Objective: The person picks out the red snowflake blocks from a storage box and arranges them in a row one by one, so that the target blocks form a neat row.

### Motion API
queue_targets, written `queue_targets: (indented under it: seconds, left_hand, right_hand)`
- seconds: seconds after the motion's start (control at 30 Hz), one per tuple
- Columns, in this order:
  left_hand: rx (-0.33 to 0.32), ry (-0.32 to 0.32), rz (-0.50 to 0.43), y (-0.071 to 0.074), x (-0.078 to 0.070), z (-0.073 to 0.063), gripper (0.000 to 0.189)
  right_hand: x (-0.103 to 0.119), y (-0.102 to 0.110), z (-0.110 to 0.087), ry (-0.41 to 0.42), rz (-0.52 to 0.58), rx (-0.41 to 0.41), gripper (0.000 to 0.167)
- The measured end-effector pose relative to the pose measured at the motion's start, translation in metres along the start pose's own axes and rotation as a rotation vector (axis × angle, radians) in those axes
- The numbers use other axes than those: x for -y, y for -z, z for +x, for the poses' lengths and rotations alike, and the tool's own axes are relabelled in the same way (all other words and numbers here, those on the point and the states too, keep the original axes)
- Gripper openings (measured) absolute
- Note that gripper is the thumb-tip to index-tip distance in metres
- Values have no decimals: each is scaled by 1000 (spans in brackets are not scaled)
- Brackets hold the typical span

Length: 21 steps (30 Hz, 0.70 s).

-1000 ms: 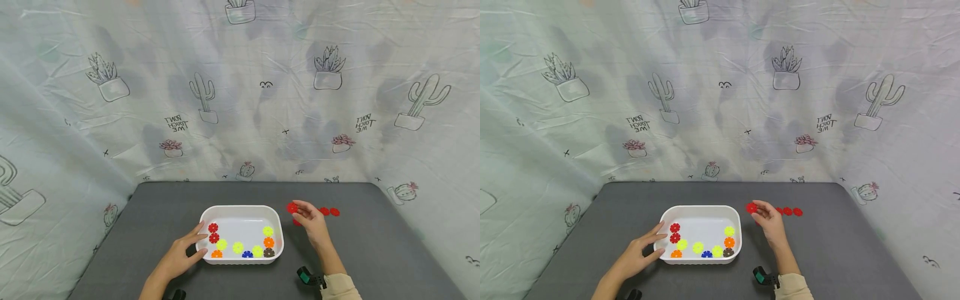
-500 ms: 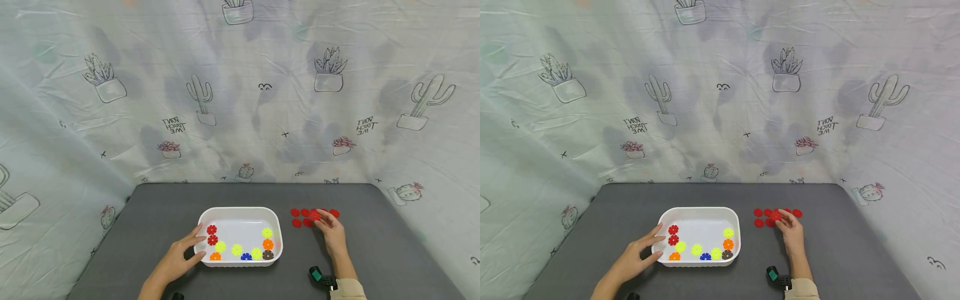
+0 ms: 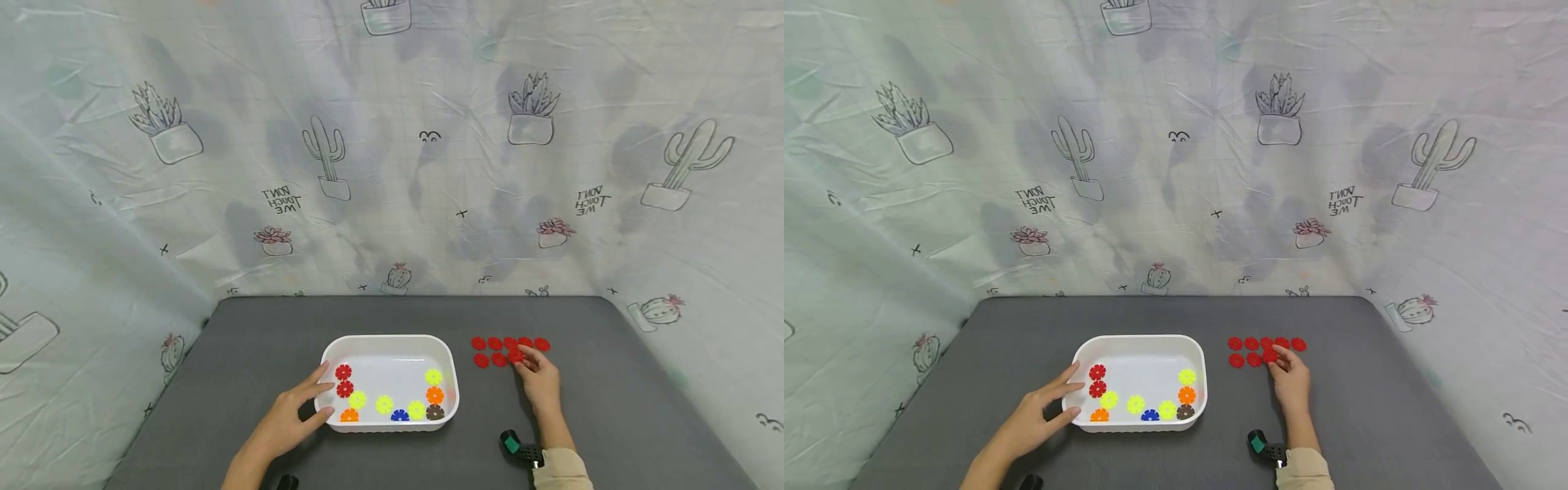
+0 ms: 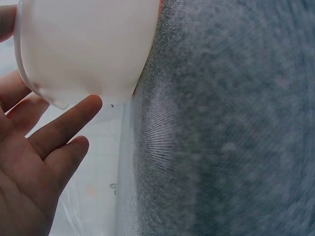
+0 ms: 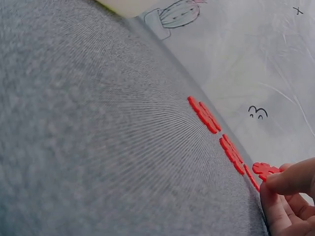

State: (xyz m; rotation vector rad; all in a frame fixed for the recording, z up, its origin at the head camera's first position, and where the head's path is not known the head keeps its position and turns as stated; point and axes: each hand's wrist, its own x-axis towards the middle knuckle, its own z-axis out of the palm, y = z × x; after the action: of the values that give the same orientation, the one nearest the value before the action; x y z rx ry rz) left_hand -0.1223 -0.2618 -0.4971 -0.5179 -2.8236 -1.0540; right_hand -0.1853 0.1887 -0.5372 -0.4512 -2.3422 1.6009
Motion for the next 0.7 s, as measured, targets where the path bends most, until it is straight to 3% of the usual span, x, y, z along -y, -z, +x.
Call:
queue_targets:
  seconds: [0.33,0.7]
  left_hand:
    - [-1,9,0,-1,0,-1,44]
    - [-7,0,0,-2,1,-1,43]
  right_hand:
    - [-5,-2,0,104,-234,-32,35]
    - [-6,-4,-2,139,-285,-42,37]
